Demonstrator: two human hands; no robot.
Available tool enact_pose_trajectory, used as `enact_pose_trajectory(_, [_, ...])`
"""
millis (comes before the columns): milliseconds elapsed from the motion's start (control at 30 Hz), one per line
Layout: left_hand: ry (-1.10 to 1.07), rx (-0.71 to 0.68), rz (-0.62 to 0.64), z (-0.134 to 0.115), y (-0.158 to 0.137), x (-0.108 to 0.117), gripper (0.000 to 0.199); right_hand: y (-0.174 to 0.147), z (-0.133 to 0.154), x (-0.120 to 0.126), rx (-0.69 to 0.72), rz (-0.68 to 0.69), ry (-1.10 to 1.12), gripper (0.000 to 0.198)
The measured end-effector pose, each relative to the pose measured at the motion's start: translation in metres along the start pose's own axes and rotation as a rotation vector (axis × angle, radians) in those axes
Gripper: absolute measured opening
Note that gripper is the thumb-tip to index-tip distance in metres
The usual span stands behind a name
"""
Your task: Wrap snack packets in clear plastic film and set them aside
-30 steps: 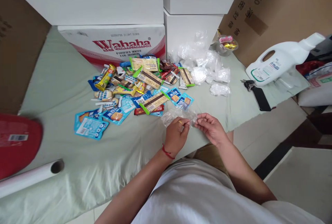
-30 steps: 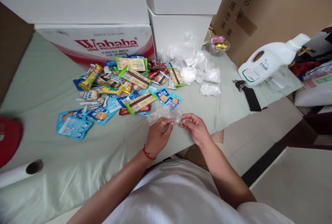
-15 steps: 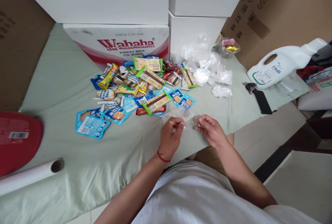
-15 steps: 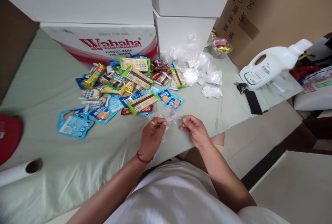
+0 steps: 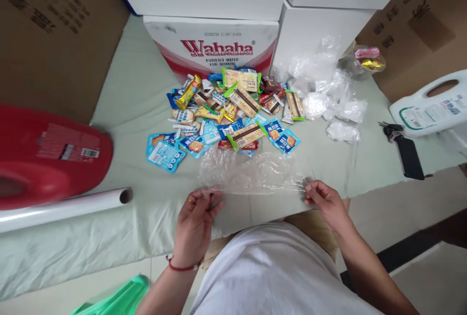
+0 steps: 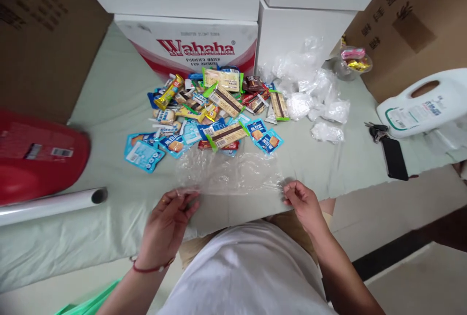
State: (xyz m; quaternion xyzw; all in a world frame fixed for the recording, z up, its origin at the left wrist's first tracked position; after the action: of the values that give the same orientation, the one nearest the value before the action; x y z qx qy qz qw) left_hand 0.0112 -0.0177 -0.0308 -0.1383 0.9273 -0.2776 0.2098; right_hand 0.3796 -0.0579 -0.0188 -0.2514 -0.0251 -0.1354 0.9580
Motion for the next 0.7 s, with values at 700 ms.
enact_pose_trajectory(700, [1.128,-1.185,0.595,0.018,-0.067,-0.189,0.01,-0.016,0.043,-0.007,0.191,-0.031,-0.136,0.04])
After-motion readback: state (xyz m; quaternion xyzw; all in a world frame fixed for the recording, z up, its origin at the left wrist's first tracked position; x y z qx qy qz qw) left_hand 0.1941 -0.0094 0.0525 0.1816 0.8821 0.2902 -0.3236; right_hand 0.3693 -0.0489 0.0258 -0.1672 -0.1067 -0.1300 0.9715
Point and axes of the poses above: each hand's wrist, its own y-axis towards the middle knuckle, its own x-axis out of the back of the hand, z = x × y, the point moved 8 cm from there along y, towards the middle knuckle, and after that the axes turned 3 degrees about z, right-handed, at the moved point
